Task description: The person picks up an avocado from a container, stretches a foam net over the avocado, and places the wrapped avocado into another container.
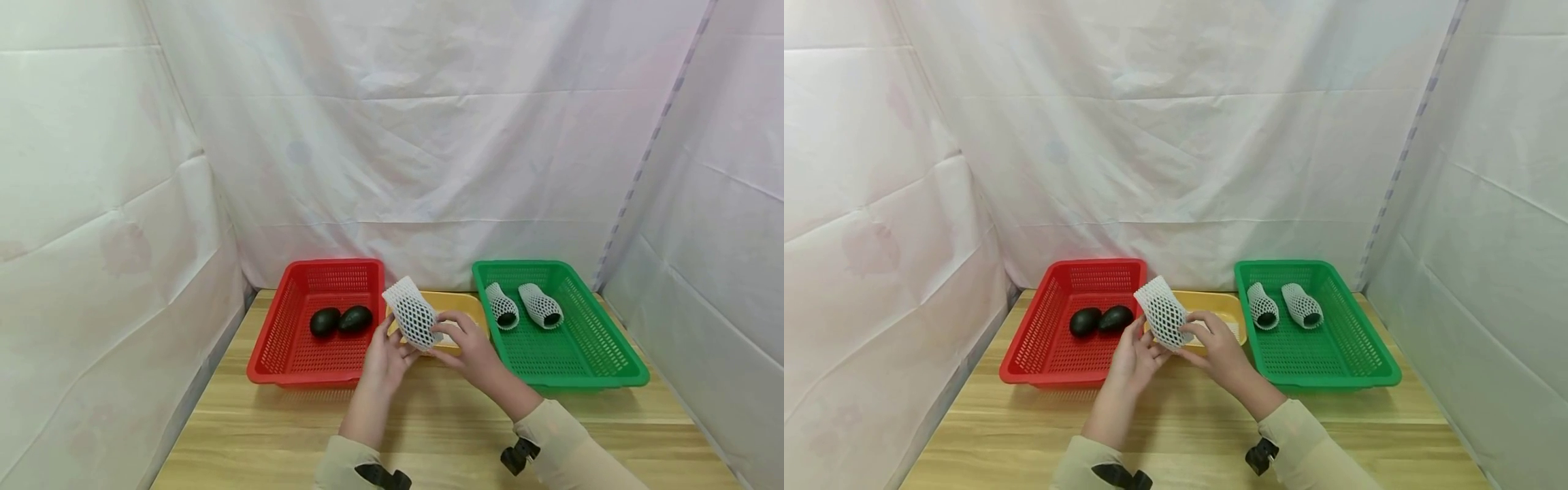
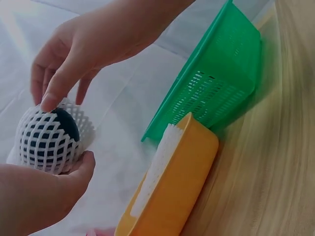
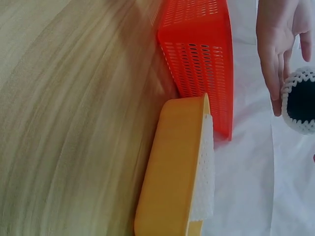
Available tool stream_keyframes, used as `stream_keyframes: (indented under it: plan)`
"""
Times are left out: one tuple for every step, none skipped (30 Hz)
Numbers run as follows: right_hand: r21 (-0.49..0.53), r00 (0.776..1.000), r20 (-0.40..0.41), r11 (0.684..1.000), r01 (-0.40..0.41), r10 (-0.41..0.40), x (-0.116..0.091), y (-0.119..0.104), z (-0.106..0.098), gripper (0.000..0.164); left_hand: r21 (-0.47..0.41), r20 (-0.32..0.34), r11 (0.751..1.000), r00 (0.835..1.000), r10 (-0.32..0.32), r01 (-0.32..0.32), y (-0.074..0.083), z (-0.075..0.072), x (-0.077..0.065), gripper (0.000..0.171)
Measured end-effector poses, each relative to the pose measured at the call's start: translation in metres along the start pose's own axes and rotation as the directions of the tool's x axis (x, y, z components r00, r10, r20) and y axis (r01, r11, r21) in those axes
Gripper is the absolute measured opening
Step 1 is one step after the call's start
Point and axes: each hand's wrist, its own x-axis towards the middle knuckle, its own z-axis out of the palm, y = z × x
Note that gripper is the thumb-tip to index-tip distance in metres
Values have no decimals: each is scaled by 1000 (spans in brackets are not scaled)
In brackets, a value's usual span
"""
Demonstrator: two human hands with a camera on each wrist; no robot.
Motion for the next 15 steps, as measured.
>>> stream_keyframes:
  plan:
    - [9, 1000, -9, 1000, -24, 24, 0, 0, 0, 36, -4, -5, 1000, 1000, 6, -6, 1, 0, 0, 54]
    - [21, 999, -20, 999, -43, 44, -1, 0, 0, 35, -2, -9, 1000, 1000, 11, -11, 2, 0, 1, 53]
    - [29, 998, -26, 997, -65, 66, -1, 0, 0, 36, -1, -12, 1000, 1000, 16, -16, 2, 0, 1, 52]
    - [39, 996, -33, 996, -83, 84, -1, -1, -1, 36, 6, -11, 1000, 1000, 23, -23, 3, 0, 0, 51]
    - [45, 994, -39, 994, -98, 100, -1, -1, -1, 35, 12, -13, 999, 999, 30, -30, 3, 0, 0, 50]
    - [42, 993, -42, 993, -113, 115, -1, -1, -1, 36, 20, -14, 999, 999, 38, -37, 3, 0, -1, 48]
    - [40, 991, -47, 991, -127, 129, -1, -2, -1, 35, 26, -21, 999, 999, 45, -44, 3, 0, -2, 46]
    - [37, 988, -51, 989, -141, 143, -1, -2, -1, 35, 31, -28, 998, 998, 53, -52, 3, 0, -3, 43]
    - [34, 985, -56, 987, -159, 161, -2, -2, -1, 35, 32, -38, 998, 997, 60, -59, 3, 0, -3, 40]
    - [35, 983, -61, 984, -174, 176, -1, -3, -1, 35, 36, -47, 997, 997, 67, -65, 2, 0, -3, 37]
    - [33, 979, -65, 981, -191, 193, -2, -3, 0, 37, 37, -59, 997, 996, 71, -69, 2, 0, -3, 32]
    - [38, 975, -68, 977, -210, 212, -2, -3, 0, 38, 41, -68, 996, 995, 76, -73, 2, -1, -3, 28]
    - [45, 970, -69, 972, -230, 233, -1, -4, 0, 39, 42, -76, 996, 994, 80, -77, 1, -1, -3, 24]
    - [49, 965, -70, 967, -248, 251, -1, -4, 0, 39, 44, -79, 996, 993, 85, -82, 1, -1, -3, 21]
    - [57, 960, -67, 962, -267, 271, -1, -4, 0, 39, 45, -83, 995, 993, 89, -86, 1, -1, -3, 17]
